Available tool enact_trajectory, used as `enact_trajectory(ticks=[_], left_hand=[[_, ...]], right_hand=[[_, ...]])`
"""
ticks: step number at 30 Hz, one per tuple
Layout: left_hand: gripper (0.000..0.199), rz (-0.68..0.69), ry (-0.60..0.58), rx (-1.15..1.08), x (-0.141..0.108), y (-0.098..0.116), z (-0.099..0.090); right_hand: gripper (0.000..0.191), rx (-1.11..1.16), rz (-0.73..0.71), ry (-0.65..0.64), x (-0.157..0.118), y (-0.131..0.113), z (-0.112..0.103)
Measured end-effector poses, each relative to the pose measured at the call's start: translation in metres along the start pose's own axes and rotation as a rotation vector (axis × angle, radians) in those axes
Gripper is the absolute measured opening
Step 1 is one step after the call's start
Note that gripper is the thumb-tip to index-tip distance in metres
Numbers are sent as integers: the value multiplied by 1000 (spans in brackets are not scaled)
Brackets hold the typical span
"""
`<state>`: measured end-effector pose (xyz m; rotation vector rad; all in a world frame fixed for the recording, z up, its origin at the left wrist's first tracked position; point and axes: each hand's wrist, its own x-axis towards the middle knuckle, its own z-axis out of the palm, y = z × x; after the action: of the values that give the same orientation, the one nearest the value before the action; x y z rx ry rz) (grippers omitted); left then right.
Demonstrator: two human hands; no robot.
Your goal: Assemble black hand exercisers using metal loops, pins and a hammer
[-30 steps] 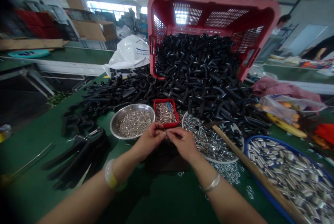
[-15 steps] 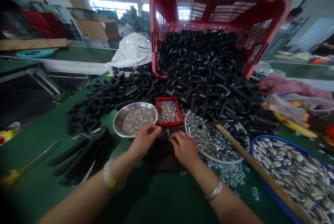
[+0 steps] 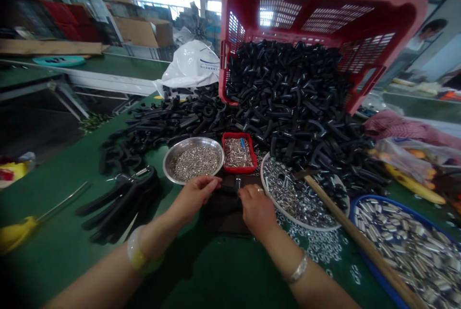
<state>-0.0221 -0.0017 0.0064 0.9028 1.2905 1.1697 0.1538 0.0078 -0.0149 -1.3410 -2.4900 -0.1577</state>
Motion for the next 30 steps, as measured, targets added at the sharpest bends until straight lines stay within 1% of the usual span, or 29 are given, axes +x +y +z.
enact_trajectory(ticks=[3, 6, 8, 12, 14, 16, 19, 21, 23, 26, 30], left_hand=[[15, -63, -18, -56, -1, 2, 0], [16, -91, -50, -60, 0, 0, 0], [17, -58, -83, -27, 1, -3, 0], [20, 52, -136, 75, 5, -10, 1], [21, 132, -122, 201, 8, -12, 3], [18, 256, -113, 398, 11, -12, 8], [14, 436, -160, 713, 17, -8, 19], [14, 501, -191, 899, 21, -6, 27], [13, 537, -200, 1057, 24, -5, 33], [14, 582, -206, 1181, 27, -6, 37], [15, 592, -240, 1172, 28, -7, 36]], right_hand=[[22, -117, -53, -13, 0, -4, -3], [23, -152, -92, -36, 1, -3, -5], [23, -116, -105, -47, 2, -1, -6], [23, -13, -104, -76, -3, 2, -9], [26, -8, -83, -60, -11, 1, -10], [30, -24, -56, -29, -20, -2, -10], [36, -28, -30, 21, -33, -3, -6], [36, -8, -15, 32, -39, -1, -3], [34, 23, 3, 17, -41, 2, -1], [32, 81, 18, -6, -42, 5, -1], [31, 134, 50, -2, -42, 6, -2]])
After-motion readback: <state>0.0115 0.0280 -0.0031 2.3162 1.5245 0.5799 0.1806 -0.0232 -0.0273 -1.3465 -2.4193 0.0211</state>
